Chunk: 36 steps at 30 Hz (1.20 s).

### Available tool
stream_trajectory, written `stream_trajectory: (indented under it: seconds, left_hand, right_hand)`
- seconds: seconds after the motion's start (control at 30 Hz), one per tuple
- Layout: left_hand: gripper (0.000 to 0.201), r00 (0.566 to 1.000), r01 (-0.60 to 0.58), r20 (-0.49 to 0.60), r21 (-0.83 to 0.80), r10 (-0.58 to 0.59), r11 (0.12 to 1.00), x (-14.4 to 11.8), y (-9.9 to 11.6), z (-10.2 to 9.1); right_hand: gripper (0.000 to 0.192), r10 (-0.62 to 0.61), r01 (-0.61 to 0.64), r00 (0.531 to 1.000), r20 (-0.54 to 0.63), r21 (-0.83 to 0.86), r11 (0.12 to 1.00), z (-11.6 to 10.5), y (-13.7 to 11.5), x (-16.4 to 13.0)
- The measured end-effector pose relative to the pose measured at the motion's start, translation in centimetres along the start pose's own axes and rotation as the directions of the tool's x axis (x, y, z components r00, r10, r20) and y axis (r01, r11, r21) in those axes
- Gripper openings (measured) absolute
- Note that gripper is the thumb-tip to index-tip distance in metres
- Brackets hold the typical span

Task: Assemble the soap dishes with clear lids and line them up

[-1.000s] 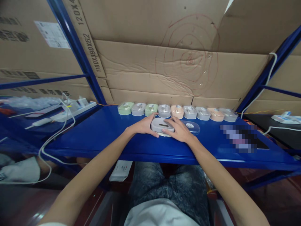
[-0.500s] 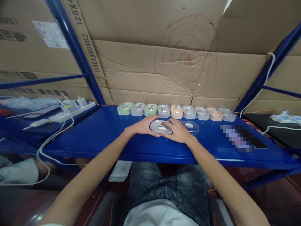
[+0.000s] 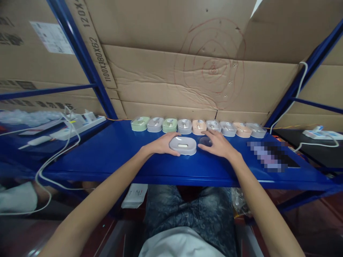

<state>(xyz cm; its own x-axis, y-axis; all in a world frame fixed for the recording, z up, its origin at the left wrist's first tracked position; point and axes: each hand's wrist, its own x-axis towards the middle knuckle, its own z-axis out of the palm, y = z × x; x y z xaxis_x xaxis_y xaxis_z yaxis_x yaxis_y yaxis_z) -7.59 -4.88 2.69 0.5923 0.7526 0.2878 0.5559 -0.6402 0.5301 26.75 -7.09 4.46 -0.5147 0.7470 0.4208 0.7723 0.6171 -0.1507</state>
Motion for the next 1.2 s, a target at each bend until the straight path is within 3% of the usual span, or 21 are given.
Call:
stream_trajectory:
  seconds: [0.13,0.27,0.37,0.47,0.6,0.8,0.97,1.2]
  left_hand:
    - [0.102,0.999,0.027,0.025,0.003,-0.027,1.0,0.1,0.0,0.1]
    - [0.12,0.996,0.067,0.06,-0.023,-0.066,0.997,0.2,-0.3,-0.1]
    - [0.129,0.993,0.095,0.077,-0.072,-0.089,0.993,0.2,-0.6,-0.5]
    - [0.123,0.988,0.119,0.11,-0.105,-0.108,0.987,0.1,-0.8,-1.0]
    - [0.12,0.986,0.12,0.129,-0.123,-0.104,0.985,0.2,-0.9,-1.1]
    - [0.122,0.994,0.041,0.112,-0.211,-0.017,0.977,0.1,-1.0,-1.7]
    - [0.137,0.983,0.145,0.141,-0.23,-0.115,0.962,-0.4,-2.2,-2.5]
    - [0.128,0.983,0.106,0.168,-0.229,-0.068,0.968,-0.4,-3.5,-2.3]
  right_hand:
    - [0.074,0.028,-0.031,0.991,0.134,0.02,0.999,0.2,3.2,-2.3]
    - [0.069,0.02,-0.029,0.993,0.118,0.073,0.997,0.5,4.0,-2.4]
    - [0.065,0.034,-0.038,0.999,0.038,0.102,0.994,0.3,3.0,-1.2]
    - [0.068,0.057,-0.048,0.994,-0.091,0.092,0.995,-0.1,1.1,0.4]
    - [0.067,-0.021,0.048,0.982,-0.187,0.141,0.989,0.2,-2.2,2.7]
    - [0.068,-0.103,0.133,0.984,-0.144,0.217,0.967,3.3,-5.7,5.3]
    - [0.069,-0.142,0.165,0.983,-0.118,0.219,0.962,4.7,-6.0,5.4]
    - [0.072,-0.159,0.171,0.985,-0.064,0.266,0.949,5.5,-6.0,5.1]
